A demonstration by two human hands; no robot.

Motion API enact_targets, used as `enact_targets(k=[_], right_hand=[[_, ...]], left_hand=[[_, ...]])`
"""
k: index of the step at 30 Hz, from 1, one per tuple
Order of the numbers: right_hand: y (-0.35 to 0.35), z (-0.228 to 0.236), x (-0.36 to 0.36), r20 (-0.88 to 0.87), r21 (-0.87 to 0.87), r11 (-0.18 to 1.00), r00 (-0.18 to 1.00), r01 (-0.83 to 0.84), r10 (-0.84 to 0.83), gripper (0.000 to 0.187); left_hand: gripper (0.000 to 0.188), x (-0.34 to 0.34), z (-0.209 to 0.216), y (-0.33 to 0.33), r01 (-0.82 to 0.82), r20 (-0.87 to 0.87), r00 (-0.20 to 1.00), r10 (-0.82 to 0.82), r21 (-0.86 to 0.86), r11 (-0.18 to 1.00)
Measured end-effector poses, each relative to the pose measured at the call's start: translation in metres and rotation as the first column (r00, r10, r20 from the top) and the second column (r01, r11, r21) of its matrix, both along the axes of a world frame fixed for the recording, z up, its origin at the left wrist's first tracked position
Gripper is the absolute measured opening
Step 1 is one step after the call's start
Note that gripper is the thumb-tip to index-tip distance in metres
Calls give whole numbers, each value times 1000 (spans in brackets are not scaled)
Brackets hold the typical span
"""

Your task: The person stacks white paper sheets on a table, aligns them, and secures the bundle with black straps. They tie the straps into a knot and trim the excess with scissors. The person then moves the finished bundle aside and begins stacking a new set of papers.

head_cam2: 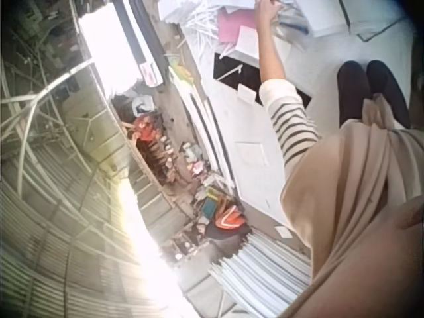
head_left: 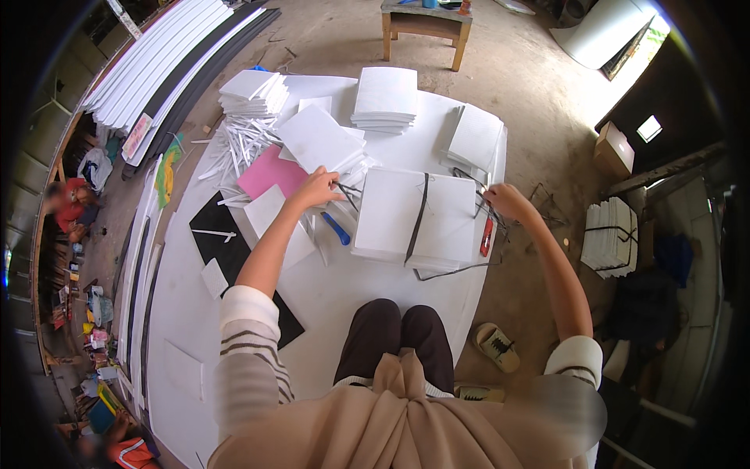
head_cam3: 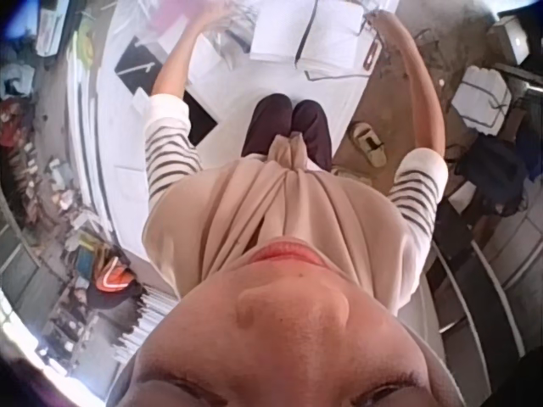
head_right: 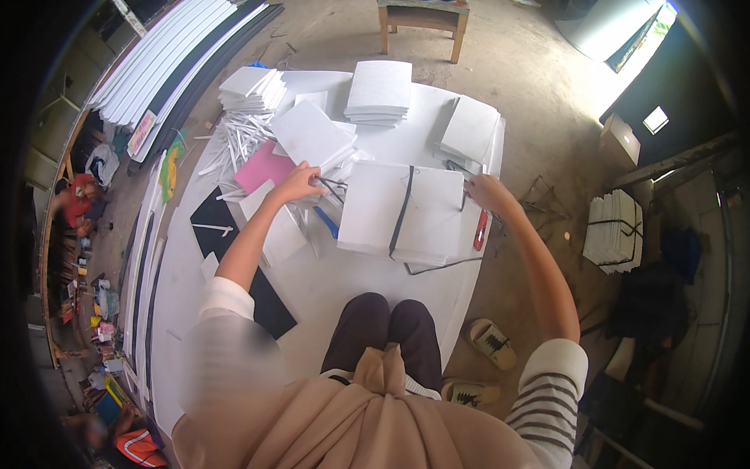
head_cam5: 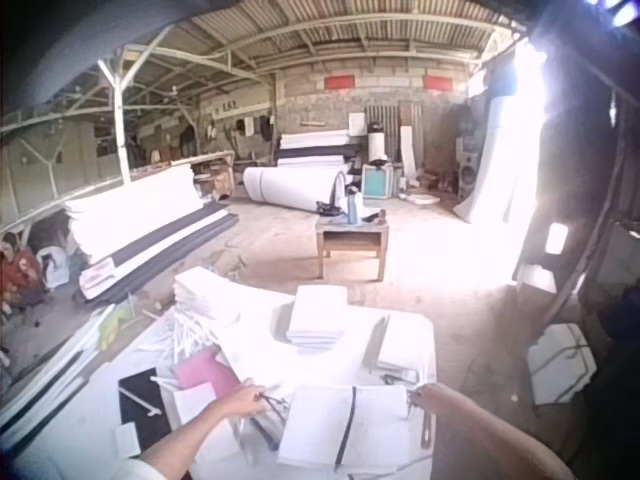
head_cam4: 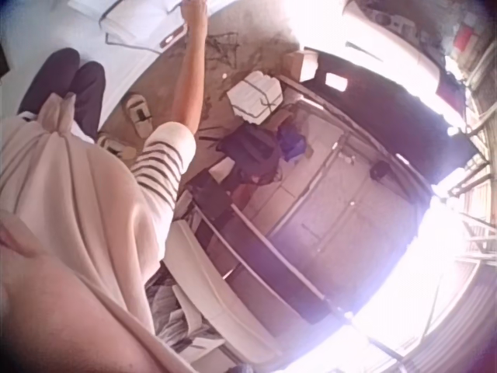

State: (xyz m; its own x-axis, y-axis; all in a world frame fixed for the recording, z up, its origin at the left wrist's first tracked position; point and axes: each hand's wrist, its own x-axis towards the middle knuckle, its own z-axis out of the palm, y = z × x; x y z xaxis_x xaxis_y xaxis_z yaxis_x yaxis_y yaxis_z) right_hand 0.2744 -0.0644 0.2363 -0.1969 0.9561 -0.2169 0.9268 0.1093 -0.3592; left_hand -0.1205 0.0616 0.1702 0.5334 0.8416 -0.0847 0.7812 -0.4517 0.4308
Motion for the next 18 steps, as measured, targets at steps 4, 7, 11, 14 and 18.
enact_targets(k=[4,7,11,14,18], right_hand=[[37,-43,-43,-131,69,995,990,66,-57,31],[53,-90,-66,-261,322,947,960,-13,102,29],[63,-104,-87,-456,-15,980,871,197,-182,32],[65,-103,-94,-476,-95,964,838,250,-265,33],[54,-101,-84,-443,-81,985,880,152,-172,32]], left_hand=[[21,26,-7,-8,-155,96,986,139,184,971],[18,58,-14,-16,-242,342,924,172,173,955],[13,69,-36,-19,-376,553,812,188,248,893],[12,63,-53,-14,-435,811,412,414,-224,872],[18,67,-40,-17,-493,586,624,517,-218,842]])
